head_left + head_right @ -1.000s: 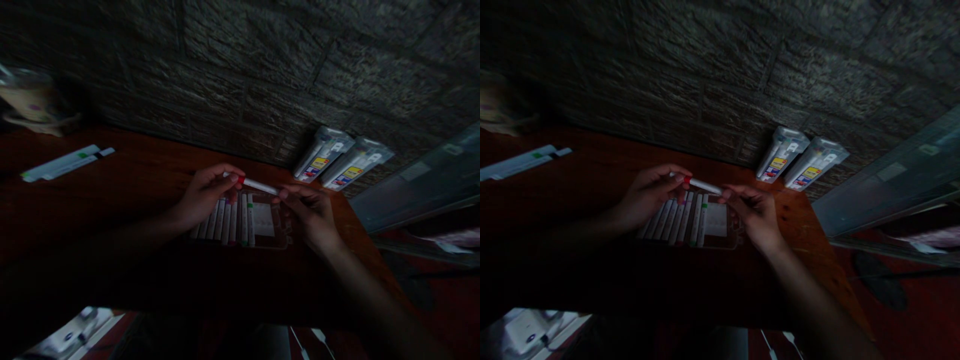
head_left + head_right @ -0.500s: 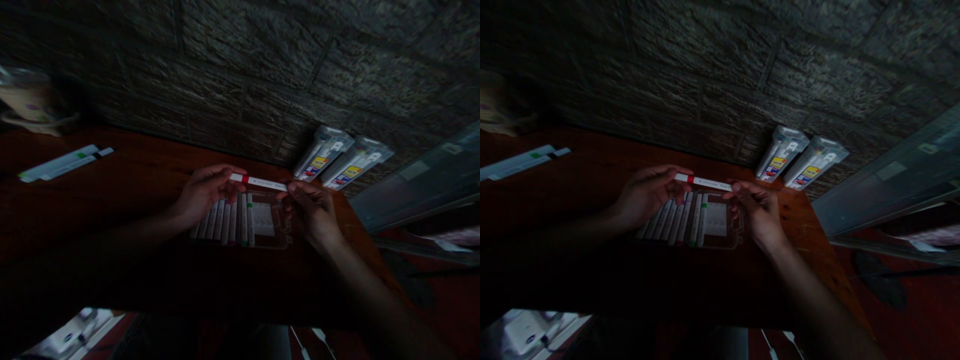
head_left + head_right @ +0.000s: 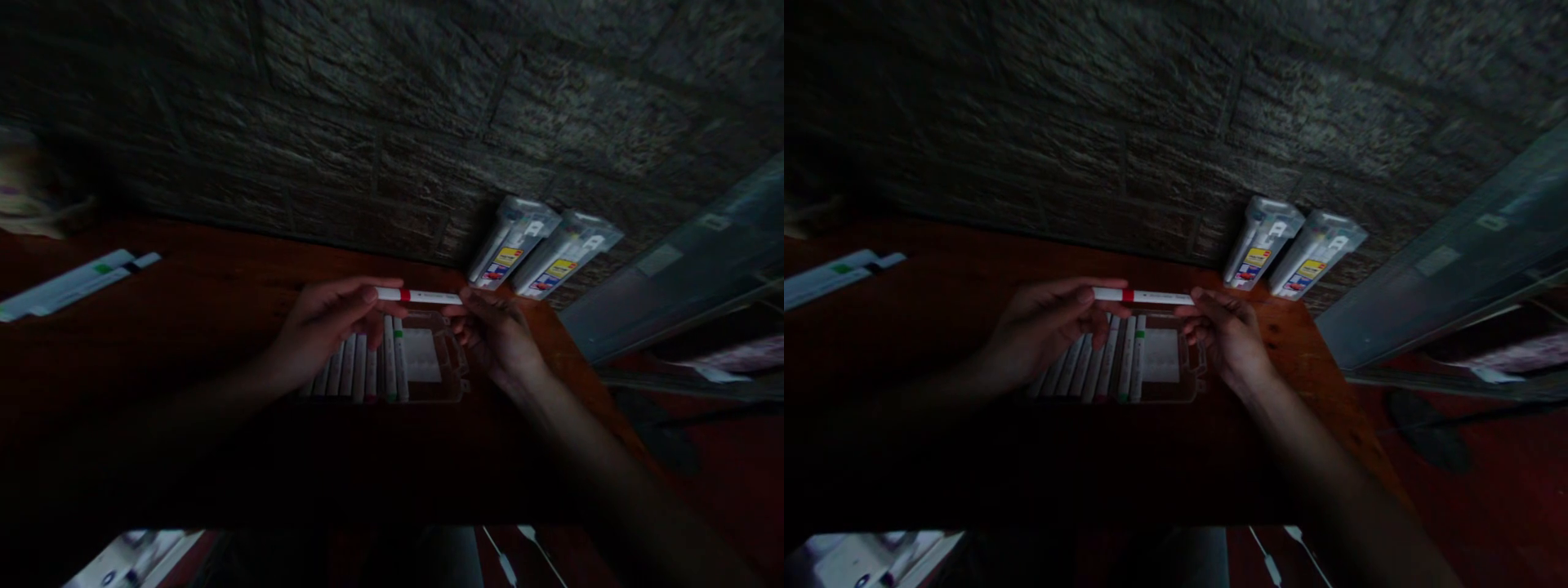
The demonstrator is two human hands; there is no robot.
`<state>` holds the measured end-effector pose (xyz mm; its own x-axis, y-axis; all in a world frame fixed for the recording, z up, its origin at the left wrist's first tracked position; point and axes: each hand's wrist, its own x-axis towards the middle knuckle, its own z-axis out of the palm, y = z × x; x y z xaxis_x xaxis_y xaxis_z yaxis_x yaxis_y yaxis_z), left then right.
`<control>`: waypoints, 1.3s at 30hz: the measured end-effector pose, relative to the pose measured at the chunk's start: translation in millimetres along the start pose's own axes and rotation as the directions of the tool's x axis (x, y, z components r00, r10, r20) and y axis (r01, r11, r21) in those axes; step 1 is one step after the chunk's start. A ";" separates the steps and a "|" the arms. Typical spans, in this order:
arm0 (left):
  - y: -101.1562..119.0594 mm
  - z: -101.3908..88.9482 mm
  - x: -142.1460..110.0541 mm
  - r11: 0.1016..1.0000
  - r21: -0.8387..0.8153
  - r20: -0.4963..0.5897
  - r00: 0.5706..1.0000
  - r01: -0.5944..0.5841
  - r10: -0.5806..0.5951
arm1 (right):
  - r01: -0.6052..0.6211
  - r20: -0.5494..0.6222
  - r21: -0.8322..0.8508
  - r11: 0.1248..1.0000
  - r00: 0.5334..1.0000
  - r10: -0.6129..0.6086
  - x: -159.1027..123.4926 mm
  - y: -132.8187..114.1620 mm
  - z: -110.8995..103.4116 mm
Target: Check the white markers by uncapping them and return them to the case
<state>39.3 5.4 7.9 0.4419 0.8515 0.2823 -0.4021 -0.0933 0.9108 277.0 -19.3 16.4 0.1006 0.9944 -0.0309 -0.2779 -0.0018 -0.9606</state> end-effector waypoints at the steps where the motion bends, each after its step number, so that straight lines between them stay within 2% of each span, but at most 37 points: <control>1: 0.2 0.4 -0.4 1.000 0.025 -0.004 1.000 0.004 -0.003 | 0.002 -0.002 0.006 1.000 1.000 -0.002 0.2 0.1 0.1; 7: -2.6 -1.0 1.6 0.982 0.185 -0.095 0.995 0.028 -0.011 | 0.038 0.016 0.028 0.999 0.999 -0.038 0.1 1.7 -0.7; 12: -4.8 -2.6 4.9 0.942 0.328 -0.155 0.988 0.067 -0.016 | 0.084 0.052 -0.037 0.996 0.995 -0.082 -2.4 3.1 1.5; 18: 0.8 2.6 4.7 0.911 0.403 -0.125 0.991 0.091 -0.044 | 0.120 0.112 -0.147 0.982 0.988 -0.104 -5.9 4.5 4.7; 25: -2.6 -0.8 4.4 0.900 0.426 -0.066 0.995 0.091 -0.069 | 0.189 0.203 -0.226 0.956 0.969 -0.143 -6.0 9.2 1.9; 32: -0.9 1.0 1.6 0.869 0.481 -0.033 0.994 0.111 -0.108 | 0.188 0.222 -0.347 0.919 0.968 -0.115 -12.4 8.4 4.4; 35: -1.2 1.3 -0.6 0.860 0.502 0.009 0.994 0.090 -0.110 | 0.282 0.249 -0.415 0.865 0.950 -0.190 -15.7 7.8 7.9; 39: -5.3 2.9 -3.7 0.825 0.564 0.032 0.997 0.041 -0.071 | 0.447 0.328 -0.489 0.749 0.890 -0.317 -18.6 10.4 10.7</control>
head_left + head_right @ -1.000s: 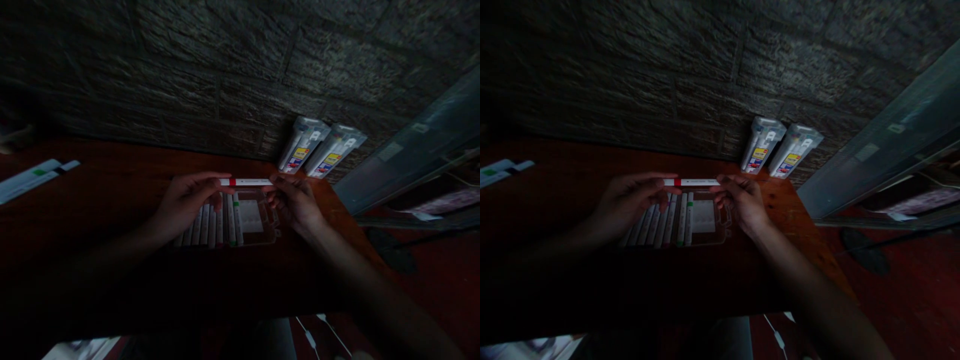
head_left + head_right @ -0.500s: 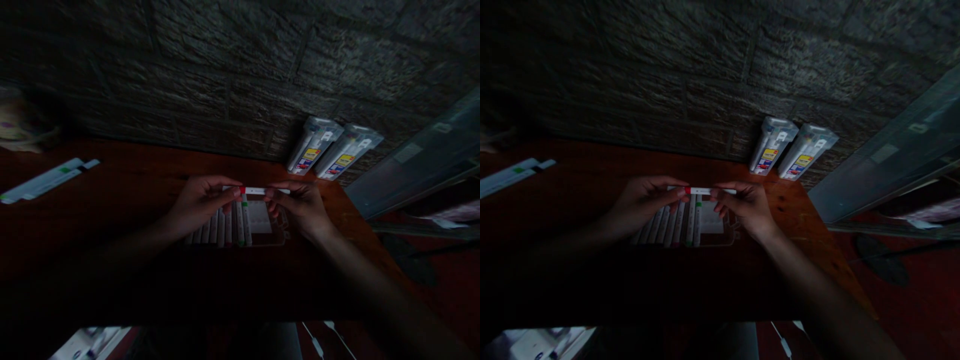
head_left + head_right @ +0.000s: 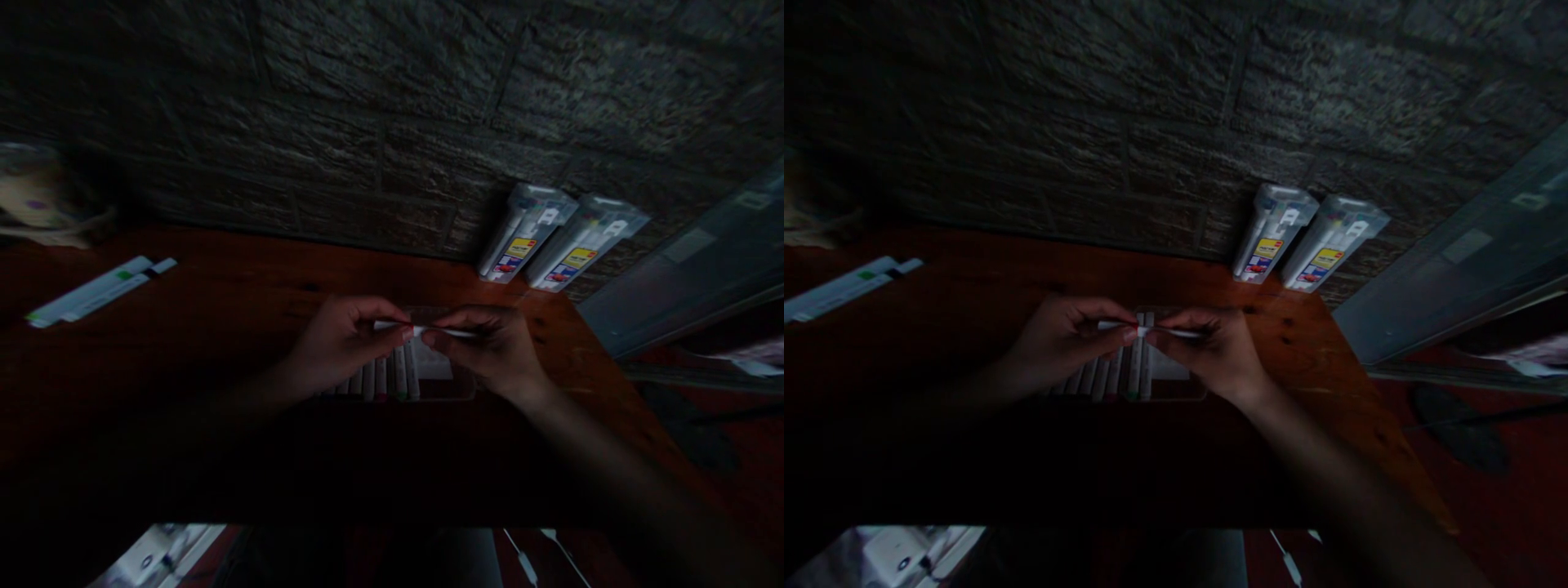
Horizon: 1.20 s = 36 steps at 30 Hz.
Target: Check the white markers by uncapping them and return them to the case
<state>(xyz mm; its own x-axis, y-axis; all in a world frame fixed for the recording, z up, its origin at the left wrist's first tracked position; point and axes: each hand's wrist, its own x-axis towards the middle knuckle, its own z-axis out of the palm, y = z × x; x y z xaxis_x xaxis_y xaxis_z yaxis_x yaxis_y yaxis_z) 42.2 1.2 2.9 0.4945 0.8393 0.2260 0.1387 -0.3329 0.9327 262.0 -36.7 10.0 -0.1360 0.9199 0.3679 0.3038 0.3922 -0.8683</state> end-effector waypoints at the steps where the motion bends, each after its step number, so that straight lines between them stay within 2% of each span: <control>1: -0.4 1.2 -0.6 1.000 0.022 -0.010 1.000 -0.018 0.018 | 0.024 0.005 -0.025 0.999 1.000 -0.023 -0.8 0.5 0.7; 5: -1.0 4.3 -2.6 0.993 0.081 -0.022 0.996 -0.089 0.091 | 0.061 0.027 -0.065 0.996 0.998 -0.059 -4.3 2.4 2.0; 8: -2.1 3.7 -4.7 0.989 0.091 0.013 0.993 -0.118 0.117 | 0.056 0.039 -0.065 0.996 0.998 -0.053 -5.7 2.5 2.1; 14: -1.0 2.2 -9.2 0.989 0.090 0.093 0.990 -0.115 0.106 | 0.014 0.046 -0.050 0.999 0.999 -0.012 -6.6 2.5 2.2; 22: 6.7 2.5 -5.6 0.999 -0.043 0.052 0.999 -0.002 0.004 | -0.015 0.041 0.055 0.998 0.999 0.012 -4.4 -1.9 3.0; 30: -0.5 -4.5 4.0 0.962 -0.272 -0.036 0.999 -0.013 0.003 | -0.079 -0.008 0.169 0.982 0.997 0.081 0.0 -8.2 -0.3; 36: -5.9 -6.0 7.9 0.908 -0.420 -0.077 0.996 0.000 -0.035 | -0.200 0.010 0.275 0.940 0.979 0.206 -1.0 -8.6 -3.4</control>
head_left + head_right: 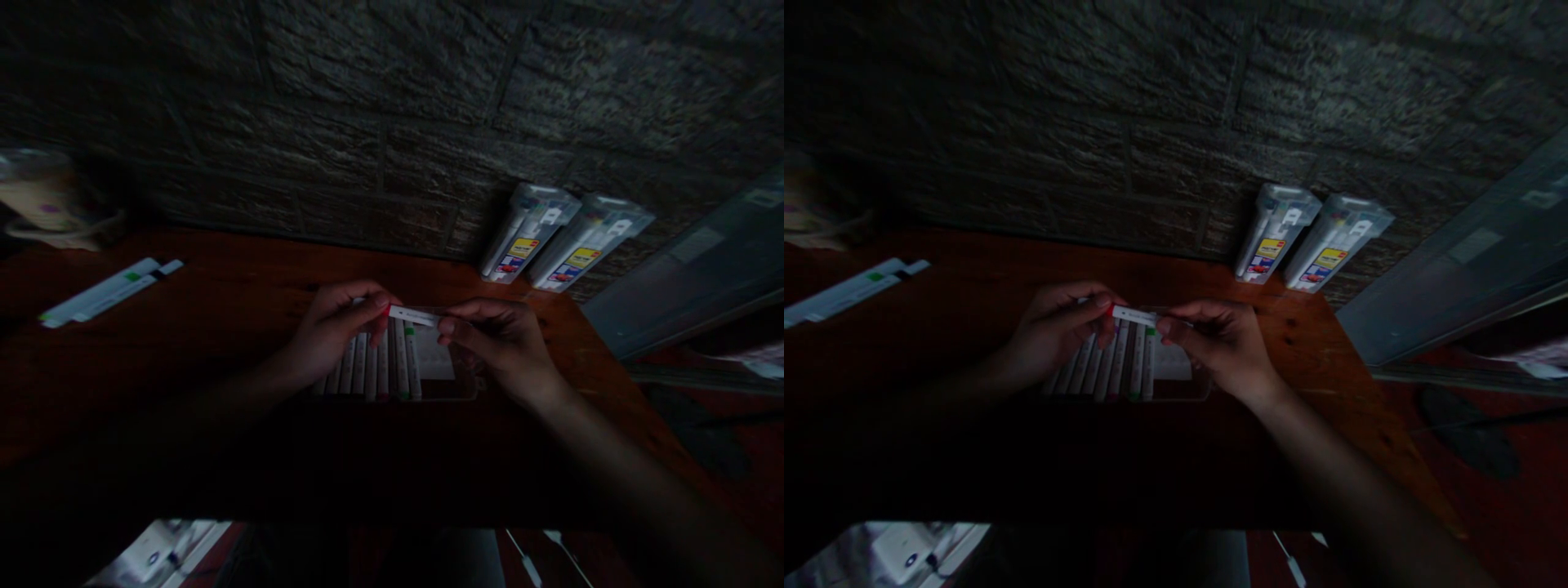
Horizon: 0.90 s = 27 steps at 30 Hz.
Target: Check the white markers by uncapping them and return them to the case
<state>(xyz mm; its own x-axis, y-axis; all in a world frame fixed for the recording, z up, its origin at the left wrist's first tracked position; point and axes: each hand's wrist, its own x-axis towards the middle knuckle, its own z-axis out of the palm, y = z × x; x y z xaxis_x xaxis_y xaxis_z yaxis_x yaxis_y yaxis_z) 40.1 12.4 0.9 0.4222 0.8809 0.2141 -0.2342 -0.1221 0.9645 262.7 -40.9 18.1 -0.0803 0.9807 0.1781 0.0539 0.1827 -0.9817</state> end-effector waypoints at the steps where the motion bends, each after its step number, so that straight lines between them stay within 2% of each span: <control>1: 0.0 -0.3 0.4 1.000 -0.022 -0.004 1.000 0.003 -0.003 | -0.016 0.003 0.015 1.000 1.000 0.015 -0.2 0.0 -0.3; 16: 3.7 -0.4 2.4 0.993 -0.106 -0.064 0.997 0.043 -0.050 | -0.190 0.168 0.287 0.939 0.975 0.146 0.5 -4.6 -1.7; 23: 5.4 -0.6 3.6 0.995 -0.101 -0.094 0.996 -0.012 0.003 | -0.251 0.261 0.316 0.915 0.950 0.171 0.5 -5.8 -1.0; 27: 6.6 -0.5 5.3 0.997 -0.070 -0.146 0.989 -0.041 0.030 | -0.263 0.303 0.332 0.906 0.939 0.161 0.1 -4.7 -0.4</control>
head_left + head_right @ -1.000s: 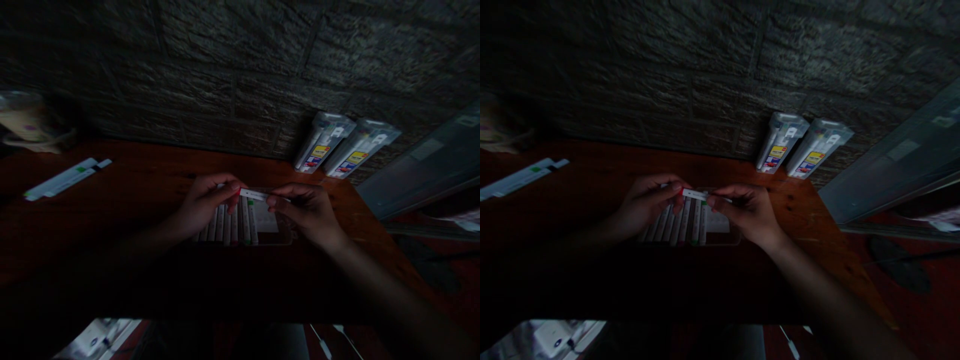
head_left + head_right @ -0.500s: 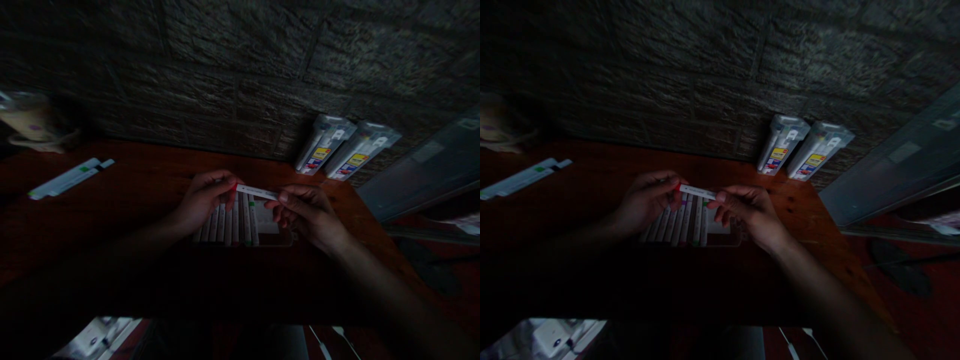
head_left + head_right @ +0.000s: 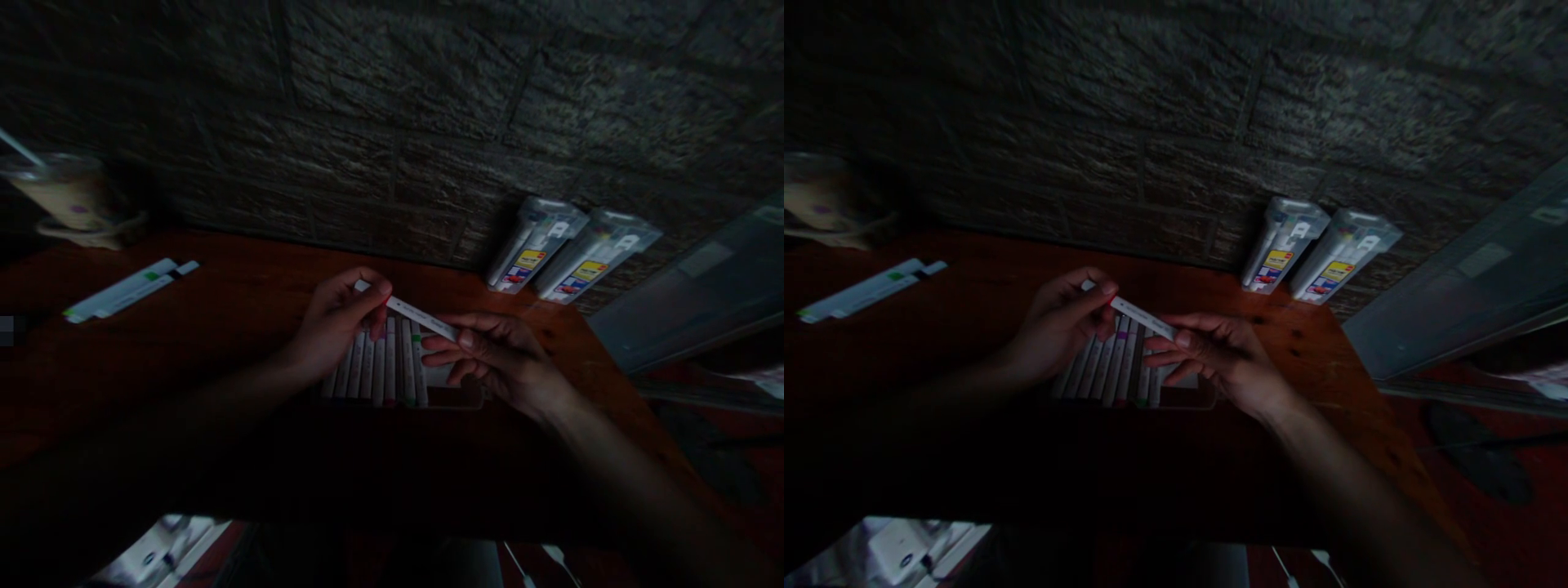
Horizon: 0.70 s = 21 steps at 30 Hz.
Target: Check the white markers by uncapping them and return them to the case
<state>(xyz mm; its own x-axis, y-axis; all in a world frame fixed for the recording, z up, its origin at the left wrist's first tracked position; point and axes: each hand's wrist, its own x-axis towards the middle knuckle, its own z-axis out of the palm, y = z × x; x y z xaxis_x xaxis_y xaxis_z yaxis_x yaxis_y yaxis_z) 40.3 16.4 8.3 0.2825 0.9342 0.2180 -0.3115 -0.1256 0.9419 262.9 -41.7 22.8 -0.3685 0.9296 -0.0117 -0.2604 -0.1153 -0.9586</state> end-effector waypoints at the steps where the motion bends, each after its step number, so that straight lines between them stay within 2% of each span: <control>1: 0.0 0.2 0.4 1.000 0.011 -0.018 1.000 -0.013 0.013 | -0.001 0.005 0.000 1.000 1.000 0.001 0.1 0.6 0.0; 6: -2.4 -0.3 0.9 0.995 0.062 -0.055 0.995 -0.074 0.078 | 0.006 0.015 -0.080 0.997 1.000 -0.005 0.7 4.5 -0.9; 9: -4.3 -1.0 0.1 0.993 0.068 -0.031 0.995 -0.097 0.099 | 0.015 0.016 -0.191 0.981 1.000 -0.012 2.0 8.1 -2.8; 12: -3.2 1.2 -2.5 0.978 0.160 -0.009 0.990 -0.135 0.138 | 0.040 -0.002 -0.331 0.943 0.999 -0.043 3.5 13.2 -4.7; 16: 2.2 8.1 -12.0 0.916 0.324 0.038 0.971 -0.236 0.236 | 0.152 -0.001 -0.571 0.807 0.983 -0.185 3.6 21.0 -6.6; 19: 3.2 10.4 -22.5 0.854 0.413 0.147 0.949 -0.316 0.279 | 0.252 0.067 -0.720 0.647 0.953 -0.296 2.7 24.4 -7.8; 21: 1.8 9.7 -28.8 0.781 0.474 0.243 0.913 -0.406 0.327 | 0.302 0.129 -0.758 0.578 0.938 -0.321 2.1 24.7 -8.3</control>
<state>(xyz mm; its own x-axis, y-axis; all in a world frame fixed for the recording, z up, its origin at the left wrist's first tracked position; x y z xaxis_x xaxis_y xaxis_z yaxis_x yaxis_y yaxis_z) 40.5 -13.9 6.1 0.3762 0.7309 0.5694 0.0718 -0.6357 0.7686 263.1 -39.7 -3.2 -0.3771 0.8641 0.3333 0.4151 0.4794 -0.7732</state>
